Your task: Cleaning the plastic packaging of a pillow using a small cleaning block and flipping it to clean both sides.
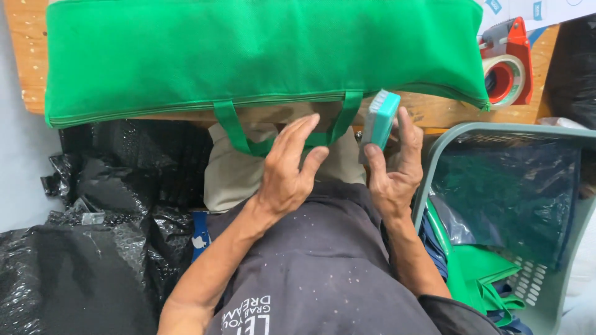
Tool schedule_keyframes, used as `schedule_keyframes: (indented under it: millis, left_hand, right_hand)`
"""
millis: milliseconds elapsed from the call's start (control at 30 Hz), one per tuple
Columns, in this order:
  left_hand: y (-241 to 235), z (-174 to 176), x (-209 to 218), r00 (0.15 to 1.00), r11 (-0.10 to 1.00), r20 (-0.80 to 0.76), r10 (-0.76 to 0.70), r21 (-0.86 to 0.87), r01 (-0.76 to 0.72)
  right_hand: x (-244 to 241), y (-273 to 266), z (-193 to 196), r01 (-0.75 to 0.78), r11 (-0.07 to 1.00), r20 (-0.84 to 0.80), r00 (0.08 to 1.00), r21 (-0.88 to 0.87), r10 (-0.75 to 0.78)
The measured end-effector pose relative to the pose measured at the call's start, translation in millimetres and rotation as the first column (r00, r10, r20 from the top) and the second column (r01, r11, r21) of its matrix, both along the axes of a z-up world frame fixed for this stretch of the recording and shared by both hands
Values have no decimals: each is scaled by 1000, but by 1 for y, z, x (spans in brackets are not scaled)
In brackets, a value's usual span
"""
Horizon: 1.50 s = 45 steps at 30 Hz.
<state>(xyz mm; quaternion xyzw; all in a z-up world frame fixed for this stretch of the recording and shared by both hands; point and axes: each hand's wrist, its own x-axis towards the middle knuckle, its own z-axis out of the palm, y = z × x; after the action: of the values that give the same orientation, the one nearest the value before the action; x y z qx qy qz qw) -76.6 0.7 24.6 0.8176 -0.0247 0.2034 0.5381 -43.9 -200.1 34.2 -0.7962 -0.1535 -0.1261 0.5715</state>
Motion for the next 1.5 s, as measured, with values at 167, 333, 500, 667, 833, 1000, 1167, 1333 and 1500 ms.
schedule_keyframes:
  millis: [167,333,500,667,833,1000,1167,1333,1500]
  left_hand:
    - [-9,-8,19,862,959,-423,-278,-68,275]
    - [-11,-29,14,612,451,-267,-745,-877,166]
    - [-16,-4,17,621,256,-146,-770,-962,92]
    - [-14,7,27,582,250,-153,-799,-964,90]
    - [-7,6,23,640,782,-496,-587,-553,288]
    - [-4,16,23,719,913,-575,-390,-141,382]
    - [-5,22,2,830,934,-540,-143,204,294]
    - [-2,32,7,864,978,-466,-192,-24,205]
    - [-10,36,19,714,656,-504,-486,-750,-83]
  right_hand:
    - [32,8,29,68,947,231,973,-314,7]
    - [13,16,11,-60,912,145,981,-405,129]
    - [-42,7,11,-149,937,16,987,-316,162]
    - [-53,1,11,-217,974,-122,970,-66,208]
    - [-28,-22,5,-129,974,-59,988,186,142]
    - [-21,-3,8,-173,958,-44,981,228,187]
    - [-21,-1,3,-167,958,-43,982,232,182]
    - [-18,3,38,-103,992,16,994,-76,104]
    - [-16,12,56,-92,958,98,988,-271,122]
